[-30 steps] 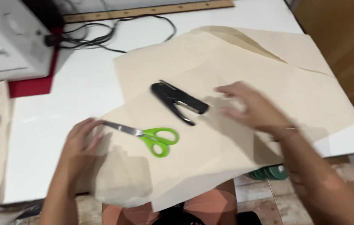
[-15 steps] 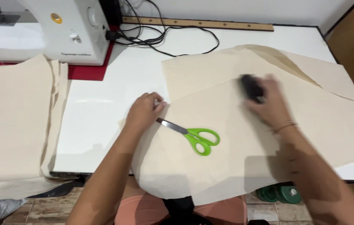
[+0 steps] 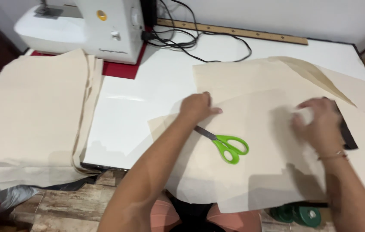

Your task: The person uses green-handled scissors to cut a large piece of beige fabric on a white table. They repeatedly cut along straight lines, separating sections of the fabric and occasionally adjusting the material with their hands. A stapler and sewing machine are visible on the table but are not used.

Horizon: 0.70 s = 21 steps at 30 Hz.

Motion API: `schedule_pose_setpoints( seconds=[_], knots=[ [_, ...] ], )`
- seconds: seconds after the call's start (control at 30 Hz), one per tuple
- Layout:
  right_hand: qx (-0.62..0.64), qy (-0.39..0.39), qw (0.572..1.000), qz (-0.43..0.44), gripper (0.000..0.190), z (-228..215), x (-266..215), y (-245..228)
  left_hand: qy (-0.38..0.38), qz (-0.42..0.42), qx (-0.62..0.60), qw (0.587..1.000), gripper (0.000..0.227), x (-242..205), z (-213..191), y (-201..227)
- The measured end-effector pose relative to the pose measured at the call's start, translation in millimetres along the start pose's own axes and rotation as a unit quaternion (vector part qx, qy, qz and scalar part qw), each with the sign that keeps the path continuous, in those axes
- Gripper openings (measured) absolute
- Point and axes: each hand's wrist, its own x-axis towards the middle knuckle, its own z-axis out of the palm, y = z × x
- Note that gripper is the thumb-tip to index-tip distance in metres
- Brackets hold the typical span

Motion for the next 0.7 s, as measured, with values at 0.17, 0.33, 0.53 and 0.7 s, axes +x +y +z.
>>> schedule_pose_setpoints(
  seconds=[0.17, 0.33, 0.53, 0.7],
  knots=[
    [0.085, -0.318, 0.941, -0.078, 0.04, 6, -22, -190, -0.07, 0.015, 0.024, 0.997, 0.036, 17, 14, 0],
    [0.049, -0.312, 0.932, -0.179, 0.044, 61, -23, -213, -0.015, 0.078, 0.005, 0.997, 0.034, 4, 18, -9],
    [-0.002, -0.387, 0.917, -0.091, 0.04, -5, -16, -251, 0.078, 0.066, -0.005, 0.995, 0.026, -46, -29, -7],
    [0.029, -0.271, 0.95, -0.151, 0.037, -21, 0, -162, 0.224, 0.035, -0.136, 0.965, 0.033, -100, -129, -110]
  ],
)
